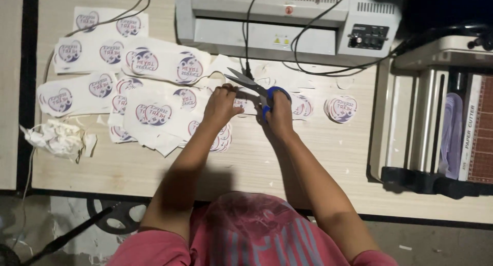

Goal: The person uses blue-handled scissors to cut circular stickers from a printed sheet. They hold the sheet with one hand and carefully cut around the perimeter of each sticker, placing the finished pieces on the table.

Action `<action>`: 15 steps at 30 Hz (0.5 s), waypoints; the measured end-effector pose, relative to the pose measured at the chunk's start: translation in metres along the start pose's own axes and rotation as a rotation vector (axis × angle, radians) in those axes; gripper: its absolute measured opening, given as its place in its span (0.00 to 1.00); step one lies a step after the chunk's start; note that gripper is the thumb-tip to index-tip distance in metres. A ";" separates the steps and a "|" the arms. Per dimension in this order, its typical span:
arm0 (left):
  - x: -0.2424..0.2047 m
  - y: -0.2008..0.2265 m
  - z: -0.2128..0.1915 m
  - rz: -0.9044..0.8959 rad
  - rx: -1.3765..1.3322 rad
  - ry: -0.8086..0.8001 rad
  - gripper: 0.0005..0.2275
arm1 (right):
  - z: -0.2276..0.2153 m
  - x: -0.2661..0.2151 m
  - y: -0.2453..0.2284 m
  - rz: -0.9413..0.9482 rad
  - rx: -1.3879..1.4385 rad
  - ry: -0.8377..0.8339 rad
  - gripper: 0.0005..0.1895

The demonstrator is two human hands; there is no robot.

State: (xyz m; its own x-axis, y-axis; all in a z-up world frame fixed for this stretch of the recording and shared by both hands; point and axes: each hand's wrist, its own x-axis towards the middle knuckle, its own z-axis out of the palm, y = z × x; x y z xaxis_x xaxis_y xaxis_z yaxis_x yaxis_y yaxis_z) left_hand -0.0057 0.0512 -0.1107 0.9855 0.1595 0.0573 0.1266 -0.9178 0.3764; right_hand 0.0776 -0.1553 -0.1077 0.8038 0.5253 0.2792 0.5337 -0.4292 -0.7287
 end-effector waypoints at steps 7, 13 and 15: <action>-0.006 0.006 0.001 -0.113 -0.039 0.015 0.36 | 0.005 0.000 0.005 0.039 -0.041 0.002 0.24; -0.013 -0.005 0.012 -0.133 -0.107 0.134 0.27 | 0.009 -0.001 0.018 0.072 -0.022 0.001 0.22; -0.014 -0.006 0.007 -0.160 -0.220 0.146 0.15 | 0.007 0.001 0.020 0.101 0.056 0.017 0.22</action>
State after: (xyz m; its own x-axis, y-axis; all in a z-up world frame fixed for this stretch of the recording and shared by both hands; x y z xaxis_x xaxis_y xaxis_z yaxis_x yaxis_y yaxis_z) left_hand -0.0194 0.0516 -0.1202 0.9265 0.3608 0.1068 0.2360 -0.7782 0.5820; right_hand 0.0872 -0.1581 -0.1271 0.8571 0.4691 0.2127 0.4347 -0.4372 -0.7874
